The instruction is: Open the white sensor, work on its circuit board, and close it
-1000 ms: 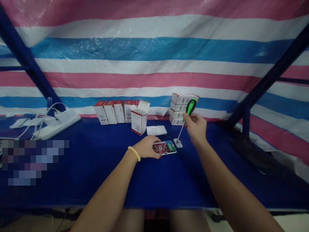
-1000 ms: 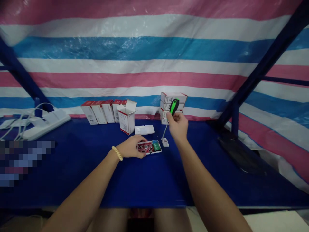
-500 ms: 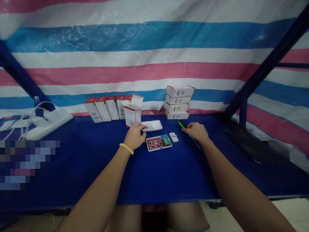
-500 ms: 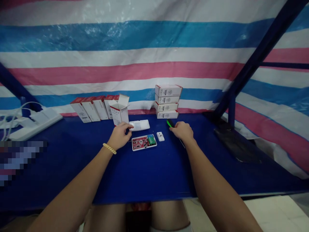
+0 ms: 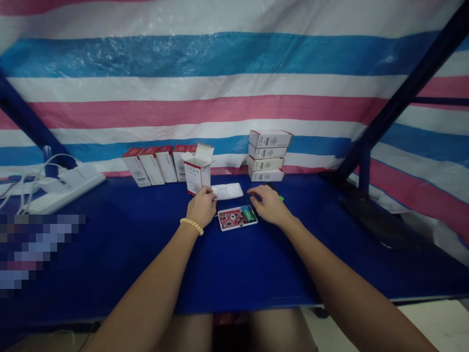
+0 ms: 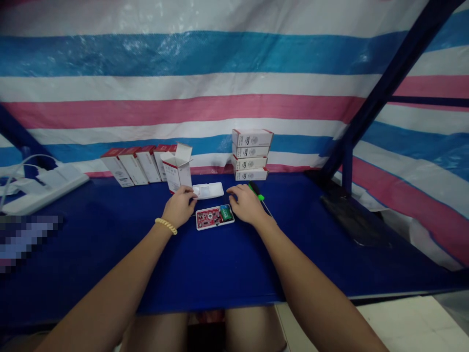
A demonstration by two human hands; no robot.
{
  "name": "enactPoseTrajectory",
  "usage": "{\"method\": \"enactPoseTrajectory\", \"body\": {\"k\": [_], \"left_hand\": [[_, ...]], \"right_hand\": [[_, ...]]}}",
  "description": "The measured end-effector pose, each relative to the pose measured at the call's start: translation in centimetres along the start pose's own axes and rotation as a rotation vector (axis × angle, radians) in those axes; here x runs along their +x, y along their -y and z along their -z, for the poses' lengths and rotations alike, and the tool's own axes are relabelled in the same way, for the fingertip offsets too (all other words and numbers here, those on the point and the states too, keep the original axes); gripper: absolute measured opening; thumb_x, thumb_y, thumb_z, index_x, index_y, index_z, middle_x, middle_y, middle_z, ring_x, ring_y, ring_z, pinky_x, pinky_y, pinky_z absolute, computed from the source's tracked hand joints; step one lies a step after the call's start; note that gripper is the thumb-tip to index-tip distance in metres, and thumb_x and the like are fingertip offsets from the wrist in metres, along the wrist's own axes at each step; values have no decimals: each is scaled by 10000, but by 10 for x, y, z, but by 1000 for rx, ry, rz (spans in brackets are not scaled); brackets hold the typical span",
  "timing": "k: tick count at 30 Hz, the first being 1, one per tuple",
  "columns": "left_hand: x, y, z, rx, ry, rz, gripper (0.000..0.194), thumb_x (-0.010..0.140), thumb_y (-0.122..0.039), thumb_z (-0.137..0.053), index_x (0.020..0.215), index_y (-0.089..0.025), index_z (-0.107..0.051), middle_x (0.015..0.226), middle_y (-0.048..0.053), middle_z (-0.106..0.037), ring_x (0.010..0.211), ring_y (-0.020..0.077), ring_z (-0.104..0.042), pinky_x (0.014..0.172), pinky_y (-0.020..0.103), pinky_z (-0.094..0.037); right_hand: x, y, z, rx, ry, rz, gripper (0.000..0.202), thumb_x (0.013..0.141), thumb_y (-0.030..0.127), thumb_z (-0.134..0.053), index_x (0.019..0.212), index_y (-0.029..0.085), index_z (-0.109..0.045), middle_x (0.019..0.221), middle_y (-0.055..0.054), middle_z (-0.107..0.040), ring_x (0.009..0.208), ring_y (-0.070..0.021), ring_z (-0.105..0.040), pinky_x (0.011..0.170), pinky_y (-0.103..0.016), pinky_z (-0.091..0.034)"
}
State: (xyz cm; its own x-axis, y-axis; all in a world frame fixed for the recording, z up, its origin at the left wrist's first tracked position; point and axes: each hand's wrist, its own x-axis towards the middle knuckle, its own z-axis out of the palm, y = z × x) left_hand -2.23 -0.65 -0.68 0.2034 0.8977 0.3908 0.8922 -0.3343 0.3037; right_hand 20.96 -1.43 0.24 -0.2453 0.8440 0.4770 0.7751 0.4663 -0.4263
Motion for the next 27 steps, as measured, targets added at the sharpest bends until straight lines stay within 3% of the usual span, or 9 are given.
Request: {"method": "enactPoseTrajectory", "body": {"k": [4,7,10,14,19,23,25,27], "left_hand": [[3,-2,2,-55,-50,-10,205,901,-208,-479,975,-185,-669,1161,81,-599,908,217,-629,756,321,-495],[4,-7,10,-189,-102,-34,216,904,-212,-467,1025,-172,-642,1064,83,-650,964,234,-611,833,341,-472],[4,-13,20,-415,-96,-3,215,884,-263,-498,1019,-177,-642,873,53,-674,821,209,-617,774,333,-469],[4,-21,27,-866,74,159,227,835,-317,-529,925,-149,-653,582,-7,-544,555,144,-512,552,266,-395],[6,-21,24,-1224,233,257,242,740,-341,-621,824,-119,-665,602,1,-548,519,99,-445,536,249,-360],[8,-10,28,-1115,240,250,387,746,-448,-629,940,-118,-689,711,41,-623,606,131,-512,577,270,-395],[7,-3,33,-954,207,181,491,741,-495,-641,1054,-118,-664,798,60,-657,691,159,-557,647,295,-433],[4,3,38,-756,246,63,619,715,-527,-677,1182,-127,-607,925,83,-674,808,194,-590,755,335,-458]], "right_hand": [[-2,5,1,36,-59,35,323,811,219,-502,1106,181,-627,1080,-99,-644,1088,-237,-550,945,-446,-459],[-3,5,5,49,-125,134,506,789,229,-545,1294,208,-520,1263,-105,-575,1212,-253,-496,1025,-483,-421],[-4,6,6,30,-130,249,703,767,264,-610,1428,246,-371,1416,-99,-453,1317,-277,-401,1090,-520,-358],[-4,8,8,-20,-131,296,704,764,298,-658,1417,291,-394,1466,-85,-396,1354,-310,-336,1107,-564,-312],[-6,14,12,130,-20,302,707,715,455,-723,1357,288,-475,1377,-92,-492,1284,-291,-434,1070,-530,-373],[-8,18,10,262,13,244,753,632,529,-761,1295,251,-539,1242,-108,-574,1164,-276,-526,993,-501,-439],[-8,20,8,289,35,221,754,615,539,-767,1276,242,-557,1228,-113,-584,1156,-278,-529,984,-510,-436],[-8,21,6,294,88,209,752,604,539,-775,1262,236,-573,1219,-117,-591,1148,-277,-534,977,-514,-434]]}}
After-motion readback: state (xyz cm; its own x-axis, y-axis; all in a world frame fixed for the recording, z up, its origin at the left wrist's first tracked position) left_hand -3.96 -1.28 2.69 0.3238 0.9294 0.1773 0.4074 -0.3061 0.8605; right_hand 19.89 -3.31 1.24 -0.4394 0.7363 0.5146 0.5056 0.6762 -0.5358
